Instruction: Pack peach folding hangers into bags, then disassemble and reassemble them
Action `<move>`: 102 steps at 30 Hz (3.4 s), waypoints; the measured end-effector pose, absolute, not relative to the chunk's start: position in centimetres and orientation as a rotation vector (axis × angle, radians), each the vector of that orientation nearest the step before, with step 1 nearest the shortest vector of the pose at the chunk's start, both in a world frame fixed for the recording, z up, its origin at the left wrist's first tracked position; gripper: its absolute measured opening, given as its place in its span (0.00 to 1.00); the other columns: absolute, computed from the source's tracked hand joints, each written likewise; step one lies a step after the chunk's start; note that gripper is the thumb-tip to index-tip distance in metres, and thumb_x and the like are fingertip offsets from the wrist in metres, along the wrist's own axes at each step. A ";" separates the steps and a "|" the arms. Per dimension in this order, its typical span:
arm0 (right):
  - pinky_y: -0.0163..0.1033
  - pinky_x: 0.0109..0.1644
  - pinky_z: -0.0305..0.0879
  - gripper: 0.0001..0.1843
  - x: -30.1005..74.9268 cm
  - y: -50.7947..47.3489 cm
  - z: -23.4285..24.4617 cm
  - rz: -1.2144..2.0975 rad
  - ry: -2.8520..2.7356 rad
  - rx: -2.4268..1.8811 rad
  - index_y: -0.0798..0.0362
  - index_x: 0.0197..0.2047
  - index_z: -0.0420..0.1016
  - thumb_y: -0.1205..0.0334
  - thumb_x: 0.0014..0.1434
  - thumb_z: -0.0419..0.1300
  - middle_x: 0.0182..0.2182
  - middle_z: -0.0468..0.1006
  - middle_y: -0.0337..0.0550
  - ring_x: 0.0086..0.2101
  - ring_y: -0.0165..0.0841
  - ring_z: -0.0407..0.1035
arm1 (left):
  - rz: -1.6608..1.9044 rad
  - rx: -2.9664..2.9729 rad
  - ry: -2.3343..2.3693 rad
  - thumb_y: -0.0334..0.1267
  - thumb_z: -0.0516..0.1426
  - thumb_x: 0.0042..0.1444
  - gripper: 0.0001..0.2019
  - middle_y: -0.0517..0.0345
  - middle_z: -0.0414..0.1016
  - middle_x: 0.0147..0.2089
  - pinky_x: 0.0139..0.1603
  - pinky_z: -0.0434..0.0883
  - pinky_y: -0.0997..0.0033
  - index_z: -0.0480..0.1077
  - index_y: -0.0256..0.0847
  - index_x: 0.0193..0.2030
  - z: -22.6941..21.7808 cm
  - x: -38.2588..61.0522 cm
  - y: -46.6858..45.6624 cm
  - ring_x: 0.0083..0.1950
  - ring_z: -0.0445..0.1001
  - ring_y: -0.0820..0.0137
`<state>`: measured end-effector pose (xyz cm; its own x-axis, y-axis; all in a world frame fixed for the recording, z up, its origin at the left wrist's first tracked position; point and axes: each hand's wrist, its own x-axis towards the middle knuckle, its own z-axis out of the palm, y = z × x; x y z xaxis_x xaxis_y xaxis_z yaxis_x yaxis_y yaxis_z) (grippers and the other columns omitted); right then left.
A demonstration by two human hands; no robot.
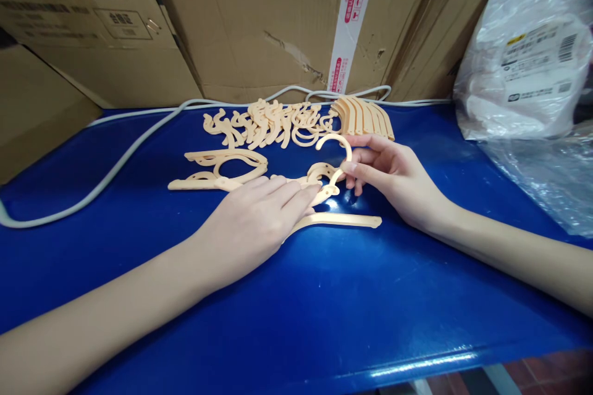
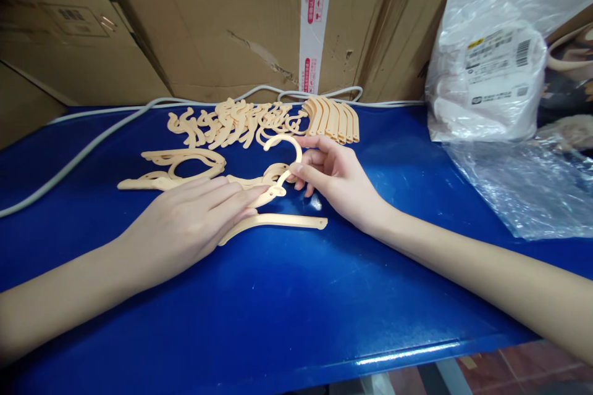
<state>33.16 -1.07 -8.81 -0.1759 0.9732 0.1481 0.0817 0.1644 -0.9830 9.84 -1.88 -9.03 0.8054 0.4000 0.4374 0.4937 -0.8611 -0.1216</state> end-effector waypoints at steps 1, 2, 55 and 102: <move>0.32 0.27 0.69 0.18 33.2 -1.1 -8.8 1.161 -1.477 -1.075 0.53 0.49 0.70 0.61 0.57 0.68 0.26 0.76 0.33 0.26 0.27 0.72 | -0.594 -2.762 -0.690 0.37 0.50 0.71 0.17 0.43 0.80 0.52 0.49 0.76 0.53 0.73 0.29 0.58 -9.0 9.8 -1.9 0.48 0.80 0.56; 0.32 0.26 0.69 0.19 33.1 -1.1 -8.8 1.161 -1.478 -1.074 0.53 0.49 0.69 0.61 0.56 0.68 0.26 0.76 0.33 0.26 0.27 0.72 | -0.592 -2.759 -0.685 0.37 0.49 0.72 0.18 0.43 0.80 0.53 0.50 0.75 0.53 0.73 0.28 0.58 -9.0 9.9 -1.9 0.49 0.79 0.56; 0.41 0.45 0.68 0.14 32.9 -3.3 -8.7 0.269 -2.548 -0.818 0.55 0.45 0.77 0.53 0.65 0.62 0.41 0.78 0.48 0.42 0.36 0.71 | -1.231 -3.270 -1.690 0.45 0.57 0.64 0.11 0.61 0.77 0.31 0.21 0.71 0.79 0.77 0.42 0.39 -6.8 9.7 -1.5 0.26 0.74 0.73; 0.37 0.35 0.64 0.10 33.7 -2.7 -9.1 -0.216 -2.477 -0.810 0.54 0.45 0.74 0.57 0.70 0.56 0.36 0.82 0.43 0.34 0.34 0.75 | -1.388 -3.474 -2.757 0.43 0.64 0.58 0.08 0.62 0.76 0.28 0.22 0.75 0.81 0.78 0.42 0.39 -6.4 9.8 -1.2 0.26 0.74 0.75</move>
<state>33.66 -2.72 -9.05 -0.6857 0.5053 0.5239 0.5885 0.8085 -0.0096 9.79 -1.19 -6.41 0.5300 0.7704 -0.3543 0.1744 0.3098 0.9347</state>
